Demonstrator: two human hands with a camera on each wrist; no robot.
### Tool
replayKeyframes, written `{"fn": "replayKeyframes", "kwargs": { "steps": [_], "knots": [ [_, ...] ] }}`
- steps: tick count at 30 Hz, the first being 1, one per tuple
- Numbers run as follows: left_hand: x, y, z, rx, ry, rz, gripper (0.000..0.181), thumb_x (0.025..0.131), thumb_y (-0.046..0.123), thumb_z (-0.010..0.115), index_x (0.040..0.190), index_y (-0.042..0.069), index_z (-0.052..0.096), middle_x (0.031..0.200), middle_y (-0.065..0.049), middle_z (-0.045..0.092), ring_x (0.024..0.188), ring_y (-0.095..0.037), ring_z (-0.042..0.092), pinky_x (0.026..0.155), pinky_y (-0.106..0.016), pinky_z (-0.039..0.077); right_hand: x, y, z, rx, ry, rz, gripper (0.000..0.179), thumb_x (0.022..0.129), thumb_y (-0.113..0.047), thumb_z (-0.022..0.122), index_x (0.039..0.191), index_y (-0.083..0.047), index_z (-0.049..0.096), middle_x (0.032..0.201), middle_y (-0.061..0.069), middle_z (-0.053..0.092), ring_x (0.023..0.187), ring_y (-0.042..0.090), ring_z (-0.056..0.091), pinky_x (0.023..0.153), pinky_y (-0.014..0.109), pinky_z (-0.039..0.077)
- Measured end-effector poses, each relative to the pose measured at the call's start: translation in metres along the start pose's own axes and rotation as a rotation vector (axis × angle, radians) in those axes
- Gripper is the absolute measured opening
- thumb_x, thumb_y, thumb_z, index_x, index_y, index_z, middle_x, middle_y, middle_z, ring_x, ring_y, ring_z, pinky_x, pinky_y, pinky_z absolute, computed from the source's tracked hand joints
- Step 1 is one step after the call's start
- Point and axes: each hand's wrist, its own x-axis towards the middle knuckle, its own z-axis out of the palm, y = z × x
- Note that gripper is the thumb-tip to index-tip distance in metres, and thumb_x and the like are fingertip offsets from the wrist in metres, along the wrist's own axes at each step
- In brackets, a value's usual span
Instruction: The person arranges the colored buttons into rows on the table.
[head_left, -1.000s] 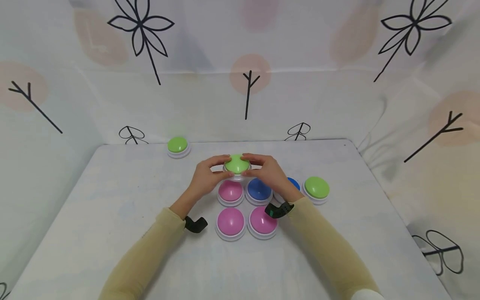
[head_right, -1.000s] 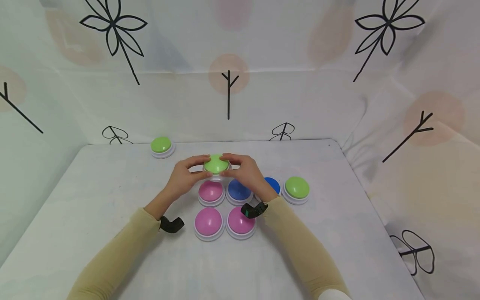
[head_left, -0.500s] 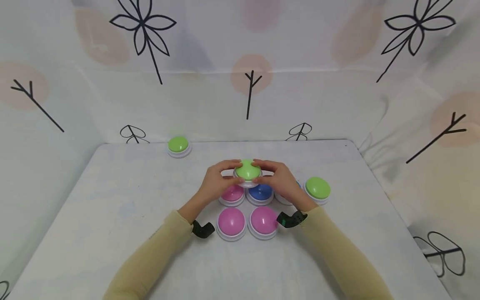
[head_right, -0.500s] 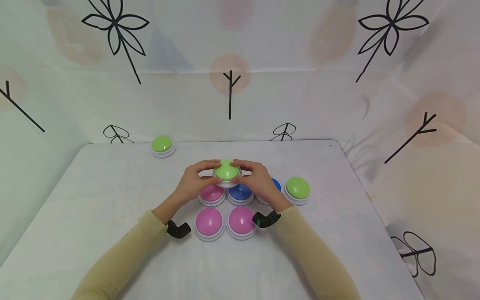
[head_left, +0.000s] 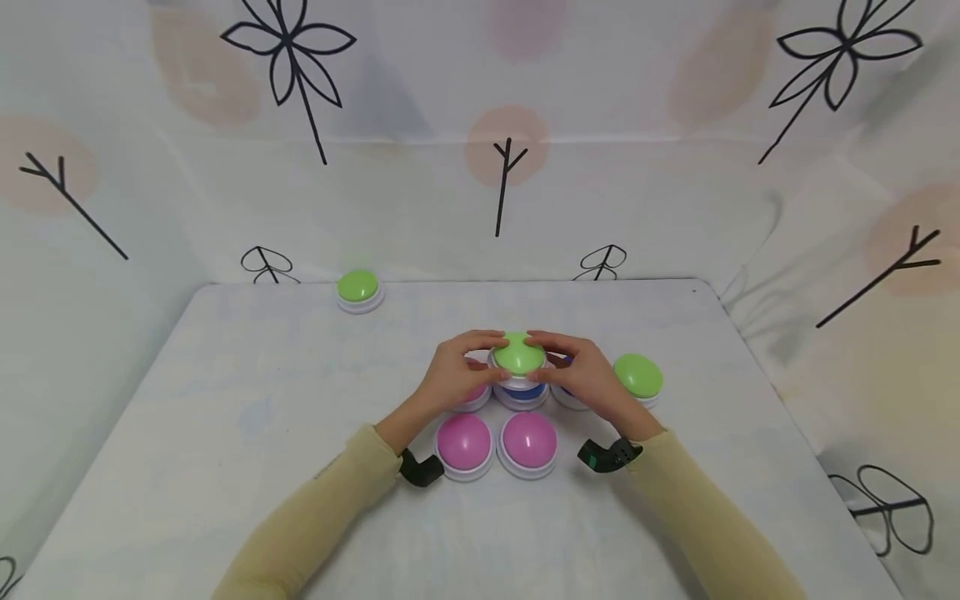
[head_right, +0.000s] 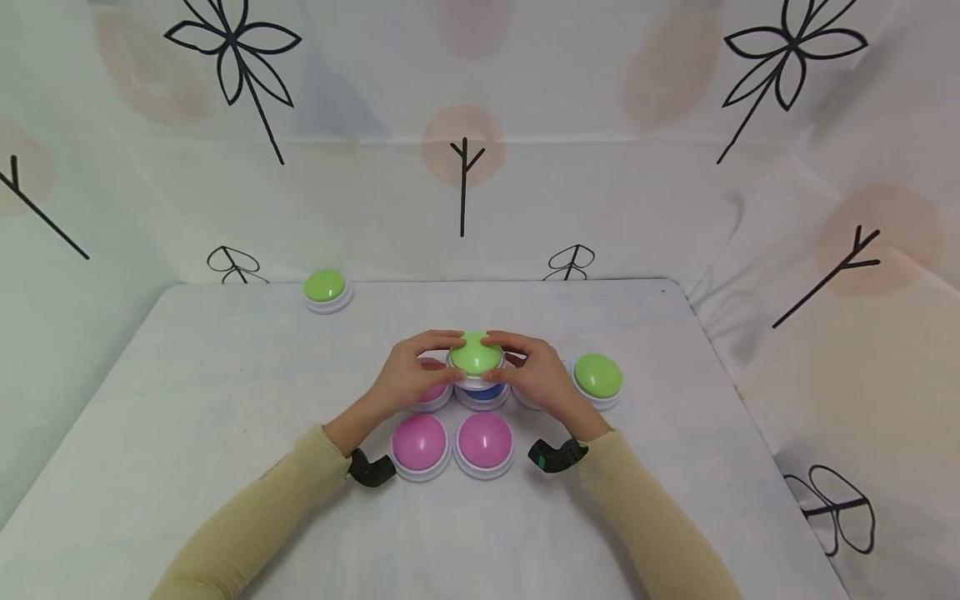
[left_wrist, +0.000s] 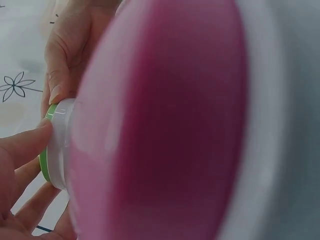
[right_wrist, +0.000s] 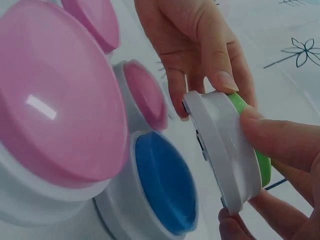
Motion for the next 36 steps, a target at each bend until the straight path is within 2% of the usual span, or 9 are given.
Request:
{"fn": "replayKeyframes", "kwargs": {
  "steps": [9,15,23,30,36],
  "knots": [
    [-0.002,0.004,0.011,-0.023,-0.039,0.036,0.045,0.079,0.011,0.086,0.121,0.009,0.072,0.130,-0.003,0.064,0.119,-0.020,0.059,0.083,-0.025,0.056,-0.012,0.006,-0.010,-0.008,-0.026,0.008,0.051,0.083,-0.017,0.082,0.131,-0.011,0.065,0.146,0.005,0.052,0.134,0.026,0.048,0.107,0.036,0.041],
    [0.000,0.006,0.026,-0.073,-0.094,0.024,0.047,0.080,0.008,0.084,0.124,0.006,0.069,0.133,-0.005,0.061,0.123,-0.023,0.057,0.085,-0.025,0.056,-0.026,0.011,-0.021,-0.011,-0.030,0.009,0.052,0.083,-0.016,0.082,0.132,-0.011,0.064,0.147,0.004,0.051,0.136,0.026,0.047,0.106,0.032,0.041],
    [-0.001,0.009,0.041,0.006,-0.167,0.032,0.048,0.080,0.016,0.085,0.126,0.010,0.070,0.133,-0.001,0.060,0.119,-0.013,0.058,0.084,-0.019,0.054,-0.043,0.022,-0.032,-0.031,-0.043,0.025,0.051,0.083,-0.013,0.081,0.131,-0.009,0.064,0.149,0.007,0.049,0.138,0.030,0.044,0.106,0.034,0.040],
    [-0.006,0.014,0.053,-0.010,-0.188,0.035,0.046,0.080,0.014,0.086,0.123,0.011,0.071,0.130,0.000,0.061,0.117,-0.010,0.057,0.082,-0.018,0.054,-0.059,0.028,-0.037,-0.051,-0.043,0.019,0.052,0.082,-0.011,0.082,0.131,-0.006,0.064,0.142,0.014,0.053,0.133,0.036,0.048,0.103,0.034,0.042],
    [-0.010,0.016,0.060,0.013,-0.218,0.027,0.043,0.081,0.017,0.085,0.121,0.014,0.072,0.128,0.002,0.060,0.109,-0.006,0.060,0.079,-0.016,0.054,-0.072,0.033,-0.039,-0.051,-0.041,-0.006,0.050,0.082,-0.009,0.082,0.129,-0.005,0.065,0.146,0.015,0.050,0.138,0.037,0.041,0.102,0.027,0.041]
  ]
}}
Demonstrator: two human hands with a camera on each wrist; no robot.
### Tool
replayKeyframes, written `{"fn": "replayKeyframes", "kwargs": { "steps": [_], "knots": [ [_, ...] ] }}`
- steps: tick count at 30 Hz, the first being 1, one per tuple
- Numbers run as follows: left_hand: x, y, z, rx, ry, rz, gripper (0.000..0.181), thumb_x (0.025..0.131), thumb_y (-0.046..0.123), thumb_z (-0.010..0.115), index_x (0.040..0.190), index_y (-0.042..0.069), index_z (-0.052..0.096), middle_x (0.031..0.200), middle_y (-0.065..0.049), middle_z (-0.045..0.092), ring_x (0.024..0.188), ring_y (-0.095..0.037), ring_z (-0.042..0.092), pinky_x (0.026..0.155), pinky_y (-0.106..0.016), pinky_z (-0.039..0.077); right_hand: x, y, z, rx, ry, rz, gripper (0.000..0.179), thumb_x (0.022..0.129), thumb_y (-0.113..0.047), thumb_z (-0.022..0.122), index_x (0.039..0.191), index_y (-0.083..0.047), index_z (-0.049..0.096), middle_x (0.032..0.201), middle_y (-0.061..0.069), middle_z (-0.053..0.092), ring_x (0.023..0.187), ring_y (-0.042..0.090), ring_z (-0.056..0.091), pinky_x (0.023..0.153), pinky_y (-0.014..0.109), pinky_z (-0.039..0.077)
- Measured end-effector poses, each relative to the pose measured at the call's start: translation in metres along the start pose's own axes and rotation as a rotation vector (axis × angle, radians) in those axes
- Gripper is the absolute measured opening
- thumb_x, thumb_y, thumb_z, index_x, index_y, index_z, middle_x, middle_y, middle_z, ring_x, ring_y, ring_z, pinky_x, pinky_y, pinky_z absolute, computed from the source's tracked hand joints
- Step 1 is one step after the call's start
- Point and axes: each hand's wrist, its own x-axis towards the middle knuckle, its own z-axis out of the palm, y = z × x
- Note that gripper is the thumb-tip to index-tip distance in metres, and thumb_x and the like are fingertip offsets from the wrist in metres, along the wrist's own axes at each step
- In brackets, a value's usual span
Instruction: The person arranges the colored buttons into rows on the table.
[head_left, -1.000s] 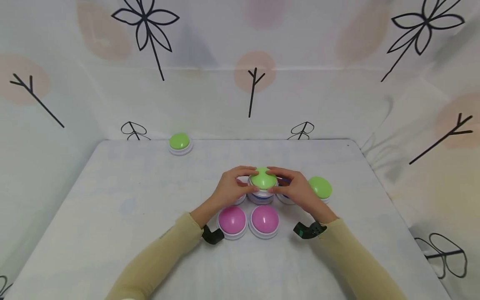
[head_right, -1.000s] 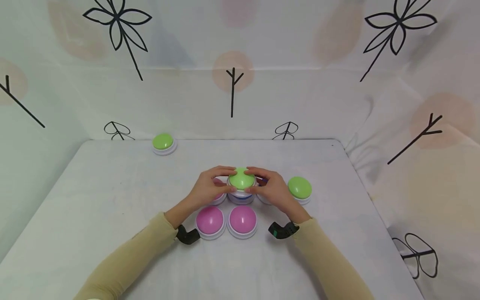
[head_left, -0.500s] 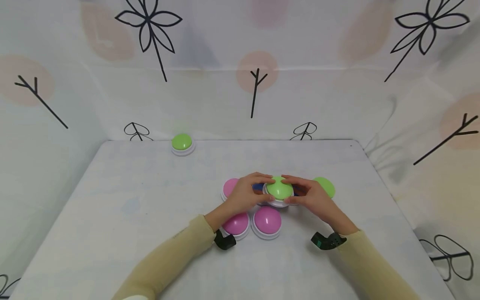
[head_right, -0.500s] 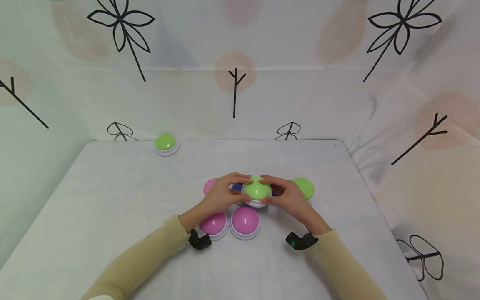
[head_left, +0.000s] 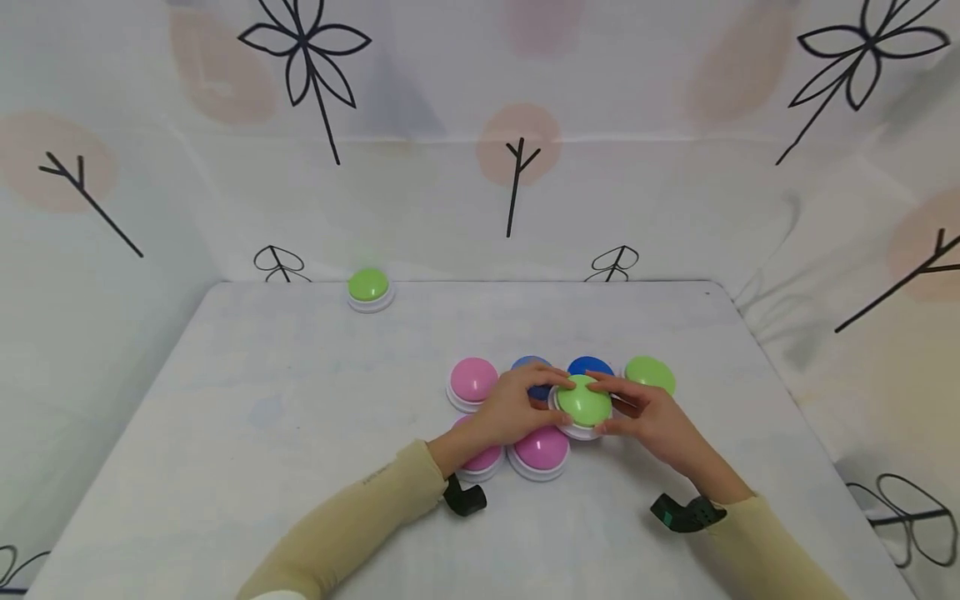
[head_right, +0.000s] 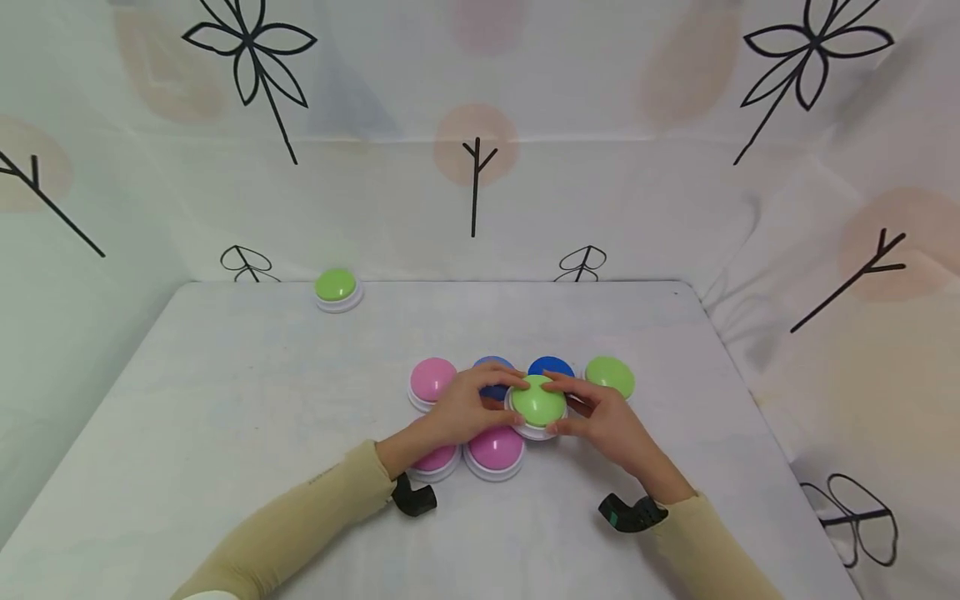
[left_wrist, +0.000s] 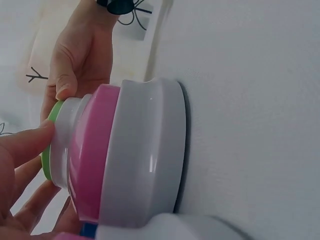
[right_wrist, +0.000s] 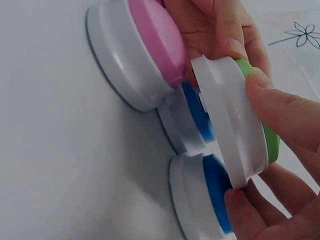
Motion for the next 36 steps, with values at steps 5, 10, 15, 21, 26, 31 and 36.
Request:
{"fn": "replayKeyframes", "kwargs": {
  "steps": [5,10,15,21,26,31,36],
  "knots": [
    [-0.002,-0.001,0.004,0.044,-0.044,0.027,0.041,0.083,0.021,0.083,0.123,0.016,0.070,0.120,0.005,0.061,0.104,-0.004,0.059,0.082,-0.016,0.052,-0.011,0.003,-0.001,-0.004,0.010,-0.015,0.049,0.080,-0.007,0.082,0.127,-0.005,0.066,0.147,0.014,0.050,0.139,0.040,0.038,0.101,0.021,0.041],
    [-0.003,-0.004,0.008,0.068,-0.071,0.048,0.041,0.085,0.021,0.082,0.123,0.019,0.069,0.116,0.010,0.064,0.108,-0.003,0.057,0.090,-0.017,0.050,-0.021,0.004,-0.002,-0.034,0.013,-0.009,0.049,0.081,-0.010,0.082,0.127,-0.007,0.066,0.146,0.014,0.051,0.135,0.019,0.046,0.100,0.021,0.042],
    [0.000,-0.006,0.011,0.075,-0.142,0.050,0.040,0.086,0.021,0.080,0.125,0.020,0.069,0.119,0.011,0.066,0.110,0.002,0.057,0.092,-0.017,0.048,-0.032,0.008,-0.006,-0.040,0.007,-0.010,0.048,0.081,-0.009,0.082,0.126,-0.005,0.066,0.145,0.019,0.051,0.123,-0.012,0.044,0.097,0.016,0.043],
    [0.000,-0.004,0.010,0.113,-0.237,0.034,0.040,0.089,0.022,0.078,0.127,0.021,0.068,0.123,0.014,0.065,0.111,0.003,0.055,0.093,-0.015,0.046,-0.038,0.019,-0.008,0.000,-0.022,-0.029,0.050,0.080,-0.010,0.083,0.126,-0.005,0.066,0.145,0.021,0.050,0.123,-0.012,0.046,0.097,0.014,0.042],
    [0.001,-0.004,0.009,0.141,-0.281,0.056,0.038,0.089,0.022,0.077,0.126,0.020,0.068,0.124,0.014,0.065,0.112,0.003,0.055,0.094,-0.015,0.045,-0.039,0.024,-0.009,0.021,-0.045,-0.059,0.049,0.080,-0.008,0.082,0.126,-0.003,0.066,0.146,0.024,0.048,0.125,-0.010,0.046,0.098,0.013,0.041],
    [0.003,-0.004,0.009,0.170,-0.331,0.087,0.038,0.089,0.024,0.077,0.126,0.019,0.068,0.128,0.012,0.063,0.114,0.004,0.054,0.096,-0.013,0.042,-0.039,0.026,-0.009,0.015,-0.076,-0.045,0.046,0.082,-0.011,0.081,0.125,-0.006,0.066,0.145,0.023,0.049,0.125,-0.010,0.046,0.098,0.012,0.039],
    [0.003,-0.003,0.009,0.186,-0.358,0.097,0.040,0.089,0.025,0.076,0.127,0.019,0.067,0.130,0.011,0.062,0.118,0.004,0.052,0.100,-0.015,0.040,-0.039,0.027,-0.009,0.008,-0.089,-0.005,0.046,0.082,-0.013,0.081,0.125,-0.009,0.066,0.147,0.020,0.049,0.123,-0.012,0.046,0.098,0.012,0.039]
  ]
}}
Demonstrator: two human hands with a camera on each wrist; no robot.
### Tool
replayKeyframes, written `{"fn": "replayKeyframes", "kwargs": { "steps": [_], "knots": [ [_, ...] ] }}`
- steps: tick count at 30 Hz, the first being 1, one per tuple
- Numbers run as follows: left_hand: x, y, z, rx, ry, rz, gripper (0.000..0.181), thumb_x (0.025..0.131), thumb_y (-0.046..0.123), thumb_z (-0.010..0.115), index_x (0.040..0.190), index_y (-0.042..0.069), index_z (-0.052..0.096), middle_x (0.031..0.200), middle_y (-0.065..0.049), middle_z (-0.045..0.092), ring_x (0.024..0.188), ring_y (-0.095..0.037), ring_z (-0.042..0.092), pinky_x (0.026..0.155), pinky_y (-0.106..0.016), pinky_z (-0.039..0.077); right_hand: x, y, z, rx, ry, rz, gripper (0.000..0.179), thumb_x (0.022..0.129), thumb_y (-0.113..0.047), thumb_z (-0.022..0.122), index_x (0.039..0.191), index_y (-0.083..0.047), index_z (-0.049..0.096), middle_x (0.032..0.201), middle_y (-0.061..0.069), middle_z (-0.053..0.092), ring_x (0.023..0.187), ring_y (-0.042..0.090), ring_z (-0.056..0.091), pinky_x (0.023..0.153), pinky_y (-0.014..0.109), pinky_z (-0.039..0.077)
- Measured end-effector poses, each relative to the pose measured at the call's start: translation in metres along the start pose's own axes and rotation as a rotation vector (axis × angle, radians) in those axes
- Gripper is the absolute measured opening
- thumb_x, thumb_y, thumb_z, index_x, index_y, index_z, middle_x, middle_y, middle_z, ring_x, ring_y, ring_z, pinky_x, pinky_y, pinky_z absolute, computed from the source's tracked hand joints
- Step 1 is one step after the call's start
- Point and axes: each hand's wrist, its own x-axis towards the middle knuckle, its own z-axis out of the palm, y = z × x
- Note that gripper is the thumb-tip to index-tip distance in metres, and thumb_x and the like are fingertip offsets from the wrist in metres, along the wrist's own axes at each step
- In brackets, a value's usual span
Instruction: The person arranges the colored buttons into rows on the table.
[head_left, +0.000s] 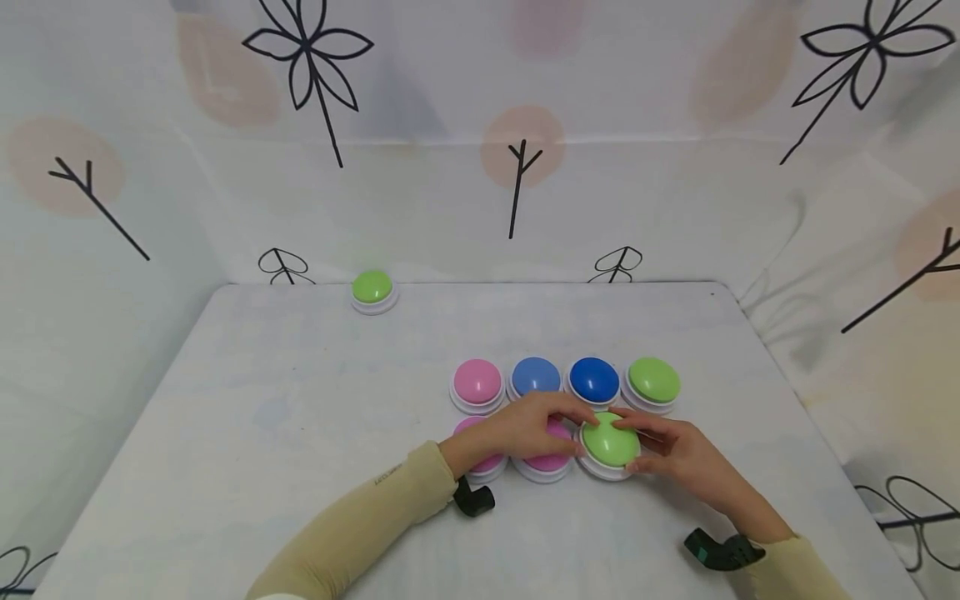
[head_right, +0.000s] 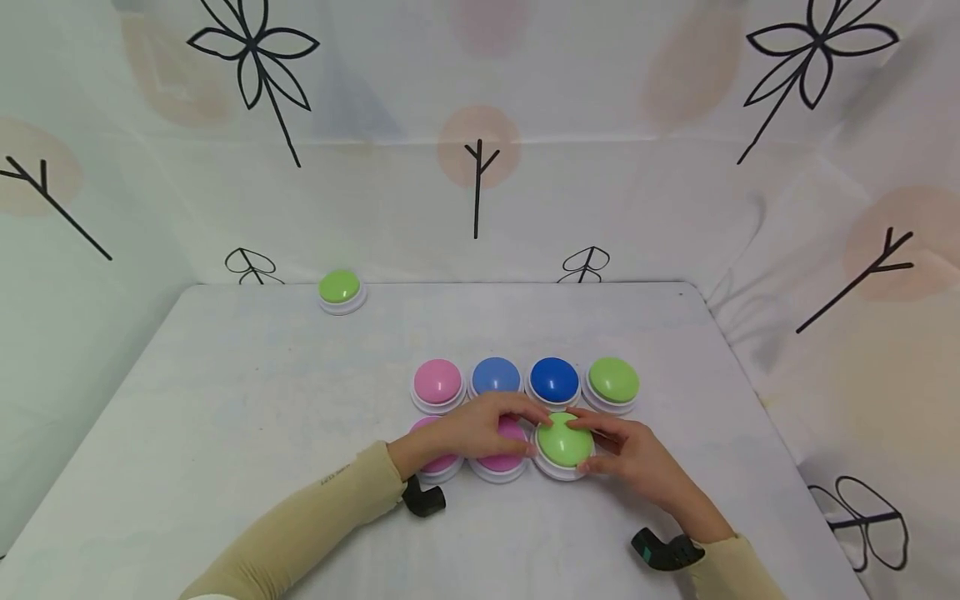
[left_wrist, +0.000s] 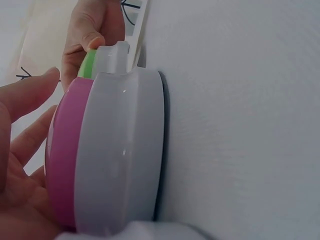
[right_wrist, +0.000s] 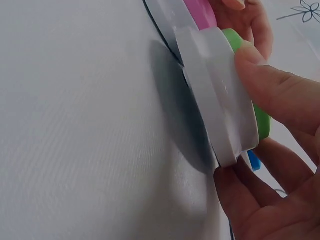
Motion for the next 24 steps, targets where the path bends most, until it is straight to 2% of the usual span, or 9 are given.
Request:
{"fn": "replayKeyframes", "kwargs": {
  "steps": [5,12,19,24],
  "knots": [
    [0.0002,0.0000,0.0006,0.031,-0.023,-0.007,0.042,0.090,0.029,0.076,0.130,0.021,0.066,0.133,0.012,0.061,0.123,0.003,0.049,0.102,-0.016,0.039,-0.0007,0.0024,-0.0006,-0.037,-0.001,0.013,0.044,0.082,-0.015,0.082,0.124,-0.012,0.067,0.146,0.017,0.050,0.122,-0.013,0.045,0.098,0.012,0.040],
    [-0.0004,0.0010,0.0005,0.035,-0.016,-0.035,0.042,0.091,0.030,0.074,0.131,0.020,0.065,0.129,0.012,0.063,0.118,0.003,0.053,0.100,-0.016,0.041,-0.0003,0.0057,0.0036,-0.047,-0.001,-0.042,0.050,0.078,-0.014,0.084,0.125,-0.008,0.067,0.145,0.023,0.049,0.124,-0.013,0.044,0.099,0.010,0.038],
    [-0.0005,0.0017,0.0013,0.029,-0.017,-0.060,0.040,0.094,0.033,0.070,0.132,0.021,0.064,0.127,0.011,0.064,0.116,0.002,0.055,0.100,-0.017,0.042,0.0005,0.0061,0.0033,-0.083,0.001,-0.038,0.044,0.082,-0.017,0.082,0.124,-0.012,0.068,0.144,0.017,0.053,0.123,-0.011,0.046,0.099,0.010,0.038],
    [-0.0006,0.0009,0.0015,0.019,-0.012,-0.067,0.040,0.094,0.032,0.070,0.132,0.021,0.064,0.125,0.011,0.065,0.114,0.001,0.057,0.098,-0.017,0.043,0.0014,0.0059,0.0033,-0.082,0.013,-0.049,0.044,0.081,-0.016,0.082,0.123,-0.012,0.069,0.143,0.018,0.054,0.122,-0.010,0.048,0.098,0.011,0.039]
  ]
}}
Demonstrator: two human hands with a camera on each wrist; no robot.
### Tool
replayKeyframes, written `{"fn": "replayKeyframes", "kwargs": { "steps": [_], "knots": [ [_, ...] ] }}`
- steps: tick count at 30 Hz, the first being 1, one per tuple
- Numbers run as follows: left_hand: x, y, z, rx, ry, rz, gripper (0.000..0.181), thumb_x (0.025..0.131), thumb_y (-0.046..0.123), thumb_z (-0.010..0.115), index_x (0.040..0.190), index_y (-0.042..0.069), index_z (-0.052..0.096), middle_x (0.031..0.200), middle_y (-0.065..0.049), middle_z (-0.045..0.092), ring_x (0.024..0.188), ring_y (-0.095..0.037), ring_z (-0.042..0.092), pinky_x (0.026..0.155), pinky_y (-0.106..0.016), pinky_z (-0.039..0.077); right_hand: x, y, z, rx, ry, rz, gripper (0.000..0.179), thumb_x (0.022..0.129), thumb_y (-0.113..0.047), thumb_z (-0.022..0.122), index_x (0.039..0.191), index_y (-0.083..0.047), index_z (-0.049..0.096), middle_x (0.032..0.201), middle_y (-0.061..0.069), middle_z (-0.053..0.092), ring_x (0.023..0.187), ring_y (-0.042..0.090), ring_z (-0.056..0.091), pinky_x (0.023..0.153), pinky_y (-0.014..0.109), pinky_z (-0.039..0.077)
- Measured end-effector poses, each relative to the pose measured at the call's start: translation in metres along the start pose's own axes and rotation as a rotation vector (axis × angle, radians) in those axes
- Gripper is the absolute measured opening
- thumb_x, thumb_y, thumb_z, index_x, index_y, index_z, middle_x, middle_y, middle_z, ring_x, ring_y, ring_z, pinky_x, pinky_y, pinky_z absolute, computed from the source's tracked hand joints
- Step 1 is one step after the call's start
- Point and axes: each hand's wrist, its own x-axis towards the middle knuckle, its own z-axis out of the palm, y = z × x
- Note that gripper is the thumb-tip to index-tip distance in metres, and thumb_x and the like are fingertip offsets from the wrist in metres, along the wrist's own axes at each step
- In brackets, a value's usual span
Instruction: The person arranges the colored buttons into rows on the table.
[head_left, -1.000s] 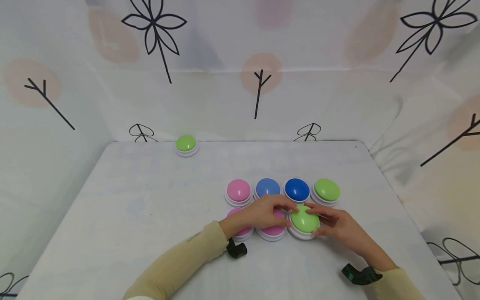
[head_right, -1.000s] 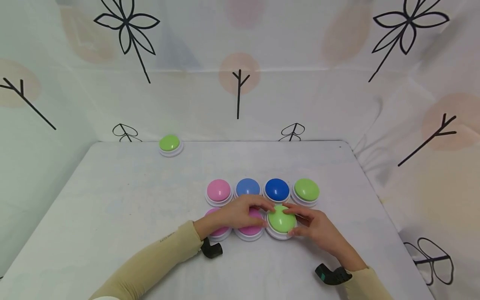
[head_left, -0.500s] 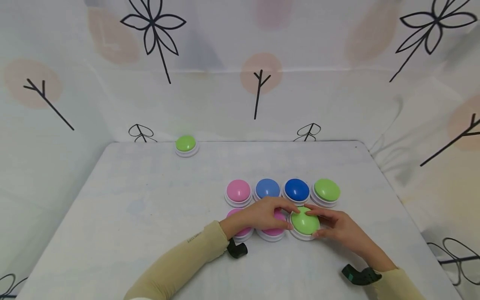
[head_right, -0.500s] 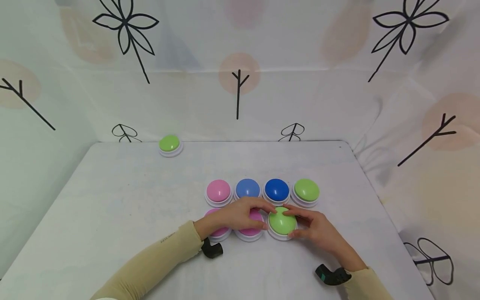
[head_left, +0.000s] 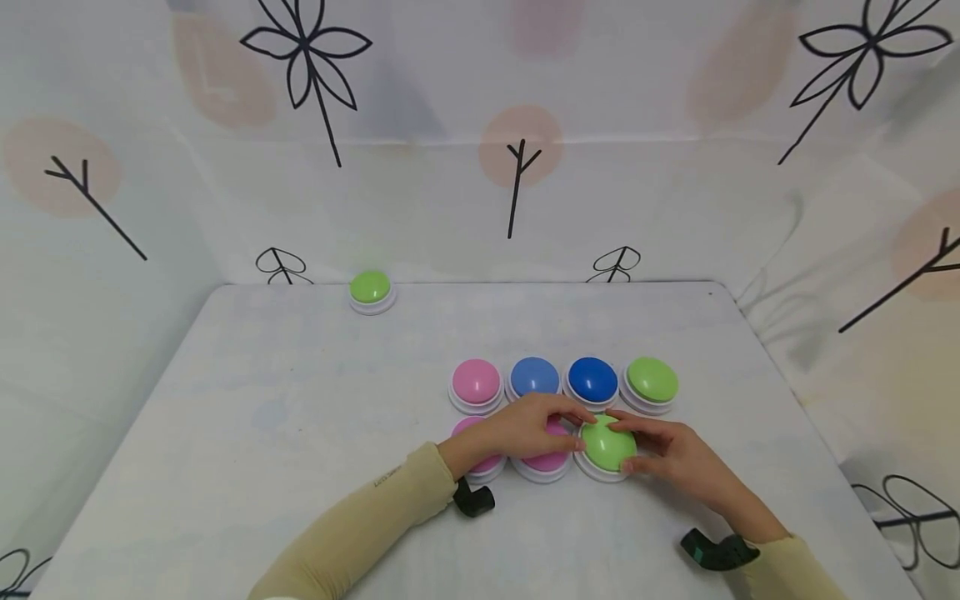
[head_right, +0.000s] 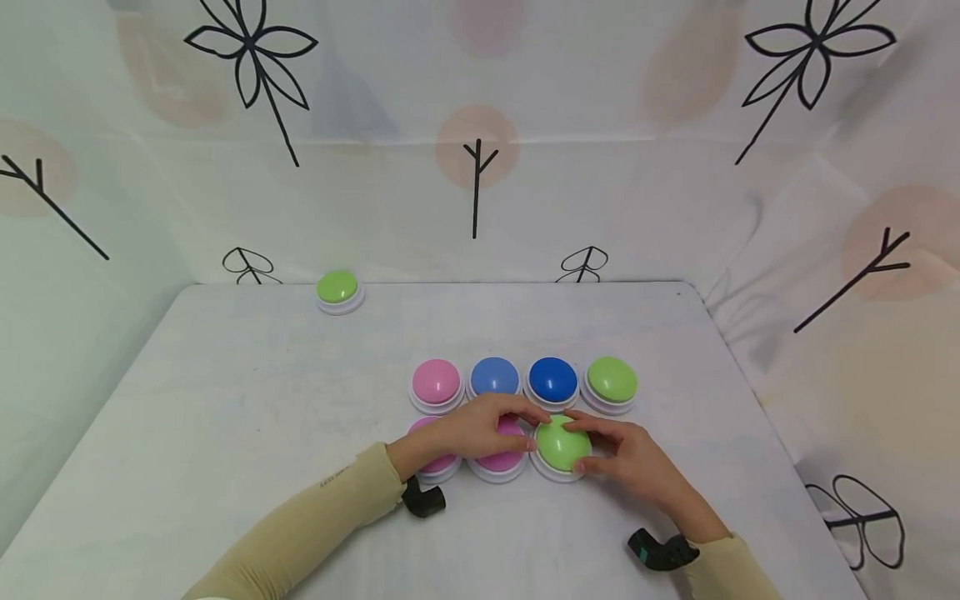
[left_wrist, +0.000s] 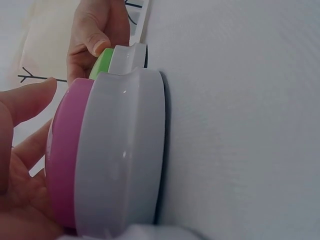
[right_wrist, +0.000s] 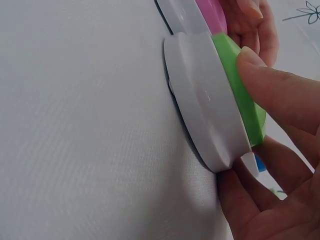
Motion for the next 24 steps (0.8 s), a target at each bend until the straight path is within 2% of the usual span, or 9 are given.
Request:
{"fn": "replayKeyframes", "kwargs": {
  "steps": [5,14,24],
  "knots": [
    [0.0003,-0.0002,0.0004,-0.003,0.006,-0.012,0.039,0.094,0.033,0.070,0.131,0.022,0.064,0.123,0.012,0.065,0.113,0.000,0.057,0.097,-0.017,0.043,0.0000,0.0009,-0.0001,0.004,0.011,-0.009,0.044,0.081,-0.015,0.082,0.123,-0.010,0.069,0.142,0.018,0.054,0.122,-0.009,0.049,0.098,0.012,0.040],
    [-0.0004,0.0000,0.0009,0.002,0.014,-0.030,0.040,0.095,0.036,0.069,0.132,0.024,0.064,0.124,0.014,0.065,0.117,0.002,0.054,0.100,-0.019,0.043,0.0009,0.0003,0.0009,-0.001,0.023,0.047,0.049,0.080,-0.016,0.083,0.126,-0.009,0.067,0.141,0.014,0.056,0.120,-0.009,0.050,0.097,0.012,0.041],
    [-0.0002,-0.0001,0.0005,-0.013,0.020,-0.015,0.039,0.095,0.036,0.068,0.132,0.023,0.064,0.125,0.015,0.064,0.120,0.002,0.052,0.102,-0.019,0.041,0.0012,0.0007,0.0006,-0.004,0.033,0.063,0.046,0.082,-0.017,0.082,0.125,-0.010,0.068,0.140,0.013,0.057,0.121,-0.008,0.051,0.097,0.013,0.041]
  ]
}}
